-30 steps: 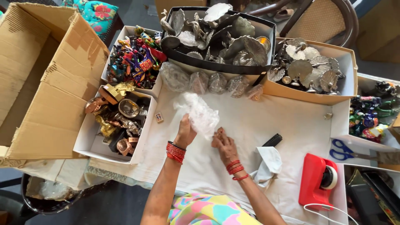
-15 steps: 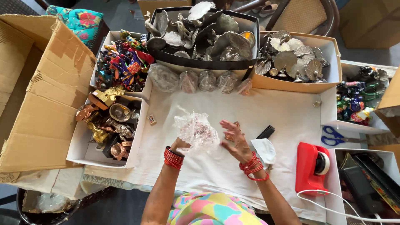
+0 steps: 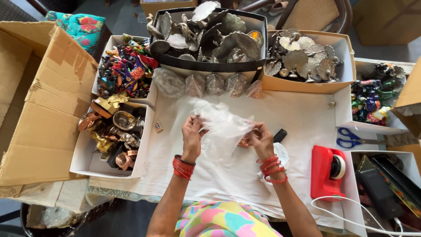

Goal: The person wraps a small decorative figurine in bubble wrap on a table. They fold the bubble wrap around the item, then use a piece of white tissue paper to cover the wrapped figurine before placing it into a box.

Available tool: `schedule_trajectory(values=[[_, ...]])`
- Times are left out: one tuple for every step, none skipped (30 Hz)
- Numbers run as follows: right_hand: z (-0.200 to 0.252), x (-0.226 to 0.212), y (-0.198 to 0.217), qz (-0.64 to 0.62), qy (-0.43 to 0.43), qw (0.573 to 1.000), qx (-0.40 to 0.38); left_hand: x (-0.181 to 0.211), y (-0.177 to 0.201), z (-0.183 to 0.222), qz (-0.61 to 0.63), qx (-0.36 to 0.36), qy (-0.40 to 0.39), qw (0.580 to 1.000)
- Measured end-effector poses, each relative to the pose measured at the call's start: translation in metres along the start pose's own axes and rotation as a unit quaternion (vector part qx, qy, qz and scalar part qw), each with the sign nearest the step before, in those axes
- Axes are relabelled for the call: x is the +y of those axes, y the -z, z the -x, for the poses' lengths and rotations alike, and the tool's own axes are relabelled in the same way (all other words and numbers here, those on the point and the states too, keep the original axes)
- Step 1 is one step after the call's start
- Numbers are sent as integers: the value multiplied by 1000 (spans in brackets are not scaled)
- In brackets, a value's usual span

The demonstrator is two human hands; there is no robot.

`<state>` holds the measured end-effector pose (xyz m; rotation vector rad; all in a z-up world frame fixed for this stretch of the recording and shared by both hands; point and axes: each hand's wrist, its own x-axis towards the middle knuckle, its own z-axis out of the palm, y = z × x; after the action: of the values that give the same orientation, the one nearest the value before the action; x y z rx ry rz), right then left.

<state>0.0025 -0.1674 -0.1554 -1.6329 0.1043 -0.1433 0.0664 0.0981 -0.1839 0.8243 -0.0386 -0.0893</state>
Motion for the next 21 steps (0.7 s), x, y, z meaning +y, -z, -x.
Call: schedule_trajectory(values=[[-8,21,4,-126,-95,987,16,51,-70,17,-142,102,29,984],[-13,13,1,-126,-95,987,19,47,-80,22,-142,100,30,984],[-17,6,-3,-208,-114,971,13,43,-89,28,-198,84,-13,977],[-22,-1,-8,-288,-132,948,8,39,-97,34,-253,68,-56,964],[-32,34,-2,-288,-134,948,8,31,-102,44,-252,69,-55,964],[-43,69,3,-284,-76,956,11,23,-106,53,-304,10,-93,948],[-54,104,8,-281,-17,959,14,16,-111,63,-354,-50,-130,925],[-59,130,20,-281,-19,959,13,9,-113,75,-355,-48,-130,925],[-65,155,33,-285,12,958,22,0,-115,86,-415,-80,-168,891],[-72,180,46,-289,42,956,31,-8,-118,97,-472,-112,-204,850],[-68,149,40,-288,40,956,31,-35,-102,107,-472,-111,-202,851],[-65,118,34,-306,49,950,32,-62,-86,117,-486,-66,-98,866],[-61,86,31,-321,57,945,35,-90,-71,127,-492,-22,8,870],[-52,99,35,-319,56,946,36,-108,-43,134,-490,-22,10,871],[-42,113,39,-122,46,991,28,-125,-15,140,-574,-146,-66,803],[-32,126,42,79,34,996,19,-142,12,147,-639,-266,-140,708],[-22,139,48,80,32,996,18,-119,3,140,-638,-265,-138,709],[-13,153,54,20,-21,999,17,-96,-6,132,-600,-411,76,682],[1,167,59,-41,-77,996,17,-72,-14,127,-516,-532,284,608],[5,175,60,-41,-81,996,16,-50,-25,117,-513,-531,288,609],[11,182,62,-57,-81,995,15,-27,-36,106,-385,-481,363,699]])
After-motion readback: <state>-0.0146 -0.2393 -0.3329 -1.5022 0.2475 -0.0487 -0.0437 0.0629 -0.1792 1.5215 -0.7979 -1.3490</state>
